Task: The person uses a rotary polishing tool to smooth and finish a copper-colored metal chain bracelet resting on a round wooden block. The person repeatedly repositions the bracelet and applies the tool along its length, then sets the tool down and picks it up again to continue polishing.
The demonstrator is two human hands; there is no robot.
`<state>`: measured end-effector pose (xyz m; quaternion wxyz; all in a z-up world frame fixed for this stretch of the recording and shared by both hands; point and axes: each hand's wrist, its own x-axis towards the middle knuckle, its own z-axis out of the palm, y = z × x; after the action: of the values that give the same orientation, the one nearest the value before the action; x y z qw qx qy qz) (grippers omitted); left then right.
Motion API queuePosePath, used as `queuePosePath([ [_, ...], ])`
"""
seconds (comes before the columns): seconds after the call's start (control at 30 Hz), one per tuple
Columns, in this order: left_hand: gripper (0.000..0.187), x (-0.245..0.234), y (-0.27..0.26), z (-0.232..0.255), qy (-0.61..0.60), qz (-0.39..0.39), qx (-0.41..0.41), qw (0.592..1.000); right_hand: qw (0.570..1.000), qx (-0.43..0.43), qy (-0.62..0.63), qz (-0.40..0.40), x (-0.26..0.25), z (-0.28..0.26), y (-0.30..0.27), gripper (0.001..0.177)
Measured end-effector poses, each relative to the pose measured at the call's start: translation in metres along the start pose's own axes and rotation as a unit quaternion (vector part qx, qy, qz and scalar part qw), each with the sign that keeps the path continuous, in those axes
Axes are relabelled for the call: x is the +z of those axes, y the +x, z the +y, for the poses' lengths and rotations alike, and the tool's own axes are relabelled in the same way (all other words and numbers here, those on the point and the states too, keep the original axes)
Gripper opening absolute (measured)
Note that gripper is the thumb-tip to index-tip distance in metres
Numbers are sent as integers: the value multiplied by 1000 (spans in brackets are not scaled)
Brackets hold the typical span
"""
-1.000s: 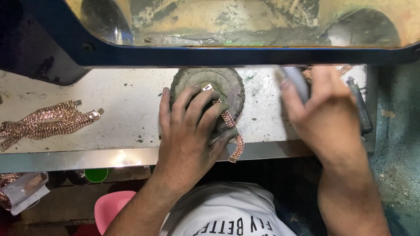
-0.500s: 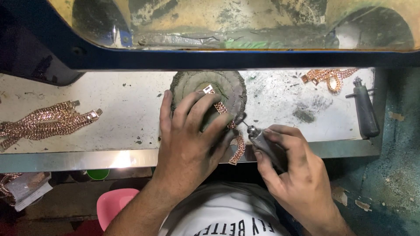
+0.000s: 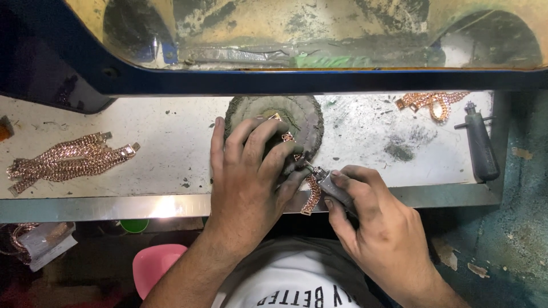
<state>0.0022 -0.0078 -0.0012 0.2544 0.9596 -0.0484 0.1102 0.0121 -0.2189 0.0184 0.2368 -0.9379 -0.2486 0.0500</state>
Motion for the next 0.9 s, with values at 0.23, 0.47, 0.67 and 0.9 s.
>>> queuePosePath([
  [0.23,43,-1,1,0,6,11,9,1000,999,-14,-28,-20,-1,-2,2,46],
  [0.47,43,-1,1,0,-3,-3,8,1000,999,-9,-39,-35,-1,-2,1,48],
  [0.67,43,-2,1,0,-6,-7,3,1000,998,-11,-46,-42,-2,-2,2,49],
  [0.9,49,-2,-1,-1,-5,-9,4,1000,999,-2,-8,-39,-2,0,2,45],
])
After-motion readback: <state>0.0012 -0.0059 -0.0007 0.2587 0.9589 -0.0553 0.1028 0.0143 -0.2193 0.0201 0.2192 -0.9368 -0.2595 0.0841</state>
